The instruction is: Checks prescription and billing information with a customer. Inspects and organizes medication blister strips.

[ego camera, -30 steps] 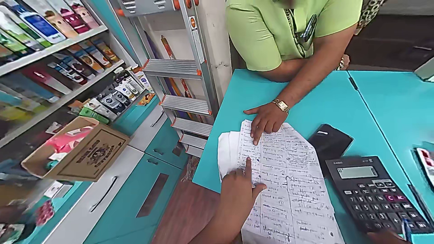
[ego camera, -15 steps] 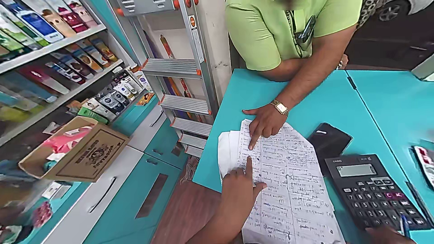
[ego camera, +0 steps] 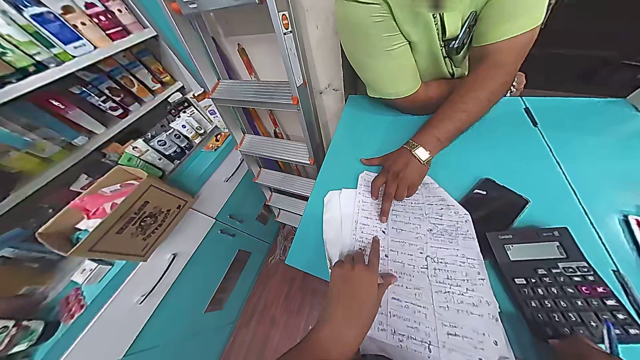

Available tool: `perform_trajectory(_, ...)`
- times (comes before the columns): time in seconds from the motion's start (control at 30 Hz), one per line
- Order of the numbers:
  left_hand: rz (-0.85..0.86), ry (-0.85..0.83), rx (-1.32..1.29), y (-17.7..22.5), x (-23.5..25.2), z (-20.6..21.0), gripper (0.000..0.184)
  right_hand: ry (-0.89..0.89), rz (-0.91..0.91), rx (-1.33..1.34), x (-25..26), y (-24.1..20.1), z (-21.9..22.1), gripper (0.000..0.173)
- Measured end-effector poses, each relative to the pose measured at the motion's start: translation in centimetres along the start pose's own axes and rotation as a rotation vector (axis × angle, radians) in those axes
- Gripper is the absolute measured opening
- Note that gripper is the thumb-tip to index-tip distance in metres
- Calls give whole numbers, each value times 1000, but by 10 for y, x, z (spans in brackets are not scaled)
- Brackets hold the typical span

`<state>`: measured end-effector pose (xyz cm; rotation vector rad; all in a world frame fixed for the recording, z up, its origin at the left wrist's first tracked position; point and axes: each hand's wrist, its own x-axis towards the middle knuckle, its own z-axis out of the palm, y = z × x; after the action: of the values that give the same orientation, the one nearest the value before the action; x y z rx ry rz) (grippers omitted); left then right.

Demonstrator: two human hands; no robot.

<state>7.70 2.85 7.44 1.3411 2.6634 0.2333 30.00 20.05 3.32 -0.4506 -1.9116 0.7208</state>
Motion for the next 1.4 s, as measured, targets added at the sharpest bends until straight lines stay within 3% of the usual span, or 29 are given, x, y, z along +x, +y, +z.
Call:
perform_trajectory(0.07,-4,34,-19,-2,0,3,67,-14,-8,8,-5,7,-3,53)
perform_trajectory(0.37,-55,-127,-50,1,5,-9,69,-19,8,-52,-10,17,-8,58)
perform_trajectory(0.7,-65,-139,-37,3,6,-8,69,-34,3,-39,-18,24,-13,55)
perform_trajectory(0.93,-67,-154,-51,3,6,-11,68,6,29,-114,1,-9,0,62)
perform_trajectory(1.4,-52,-148,-86,-1,5,-9,69,-20,-10,15,-11,15,-7,51)
